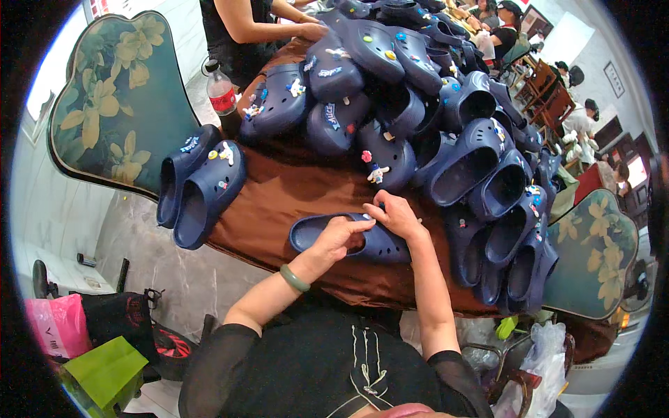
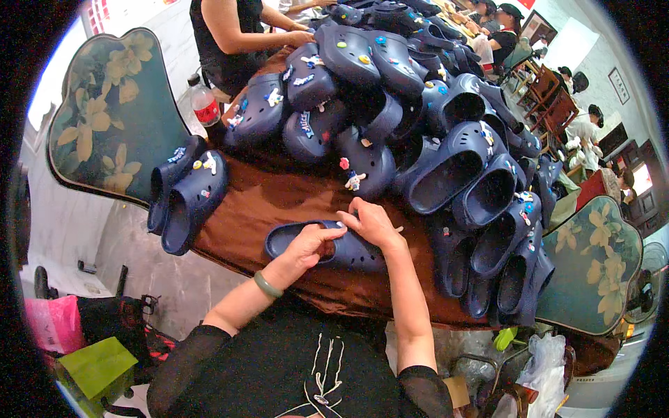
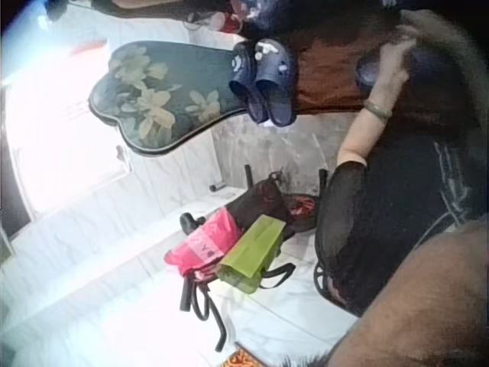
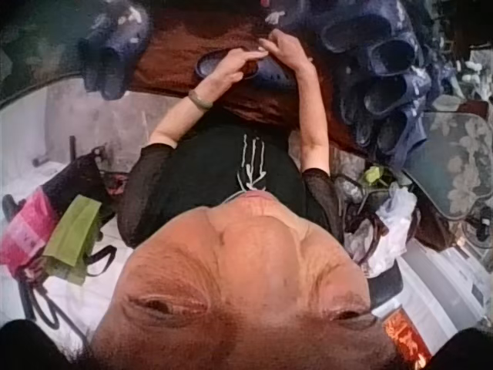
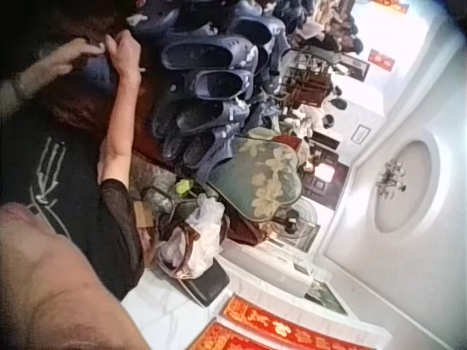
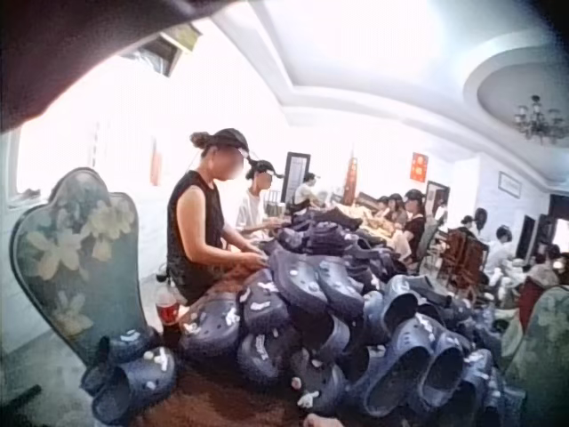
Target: Decorating blue clogs with various small charms.
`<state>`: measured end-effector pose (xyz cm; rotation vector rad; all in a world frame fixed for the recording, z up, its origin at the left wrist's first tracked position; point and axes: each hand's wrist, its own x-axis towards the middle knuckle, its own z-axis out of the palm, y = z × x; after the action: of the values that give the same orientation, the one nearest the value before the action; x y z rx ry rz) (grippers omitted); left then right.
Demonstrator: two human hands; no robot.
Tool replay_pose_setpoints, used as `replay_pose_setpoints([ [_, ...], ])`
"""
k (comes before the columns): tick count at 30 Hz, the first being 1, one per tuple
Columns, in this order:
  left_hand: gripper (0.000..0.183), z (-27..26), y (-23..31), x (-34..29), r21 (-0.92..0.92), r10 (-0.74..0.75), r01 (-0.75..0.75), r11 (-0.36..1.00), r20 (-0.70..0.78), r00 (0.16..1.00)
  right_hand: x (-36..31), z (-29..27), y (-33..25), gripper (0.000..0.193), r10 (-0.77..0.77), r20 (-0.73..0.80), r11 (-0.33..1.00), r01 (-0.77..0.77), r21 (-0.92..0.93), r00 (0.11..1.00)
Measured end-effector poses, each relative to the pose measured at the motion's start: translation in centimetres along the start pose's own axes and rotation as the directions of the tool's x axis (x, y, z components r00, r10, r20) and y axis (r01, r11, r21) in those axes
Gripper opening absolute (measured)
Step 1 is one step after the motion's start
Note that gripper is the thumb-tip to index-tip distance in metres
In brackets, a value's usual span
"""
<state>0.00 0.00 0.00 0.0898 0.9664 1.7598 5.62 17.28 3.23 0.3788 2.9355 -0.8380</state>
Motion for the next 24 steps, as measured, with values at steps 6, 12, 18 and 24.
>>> replay_pose_setpoints([
  [6, 0.012, 0.3, -0.3, -0.3, 0.059, 0.093, -0.092, 0.994, -0.02, 0.995, -1.5, 0.3, -0.7, 0.023, -0.345, -0.137, 0.813, 0.368, 0.452, 0.929],
  [12, 0.014, 0.8, 0.5, -1.1, 0.068, 0.089, -0.087, 0.994, -0.017, 0.996, -2.1, -0.4, -0.5, 0.023, -0.35, -0.055, 0.845, 0.341, 0.411, 0.935],
  [18, 0.007, -0.2, -0.4, -0.3, 0.174, 0.116, -0.123, 0.977, 0.049, 0.992, -2.0, 0.1, -0.3, 0.022, -0.378, -0.103, 0.829, 0.386, 0.404, 0.92],
  [24, 0.007, -1.3, -1.0, 0.4, 0.157, 0.125, -0.127, 0.979, 0.02, 0.992, -2.5, 2.1, -2.0, 0.015, -0.192, -0.309, 0.948, 0.257, 0.187, 0.932],
])
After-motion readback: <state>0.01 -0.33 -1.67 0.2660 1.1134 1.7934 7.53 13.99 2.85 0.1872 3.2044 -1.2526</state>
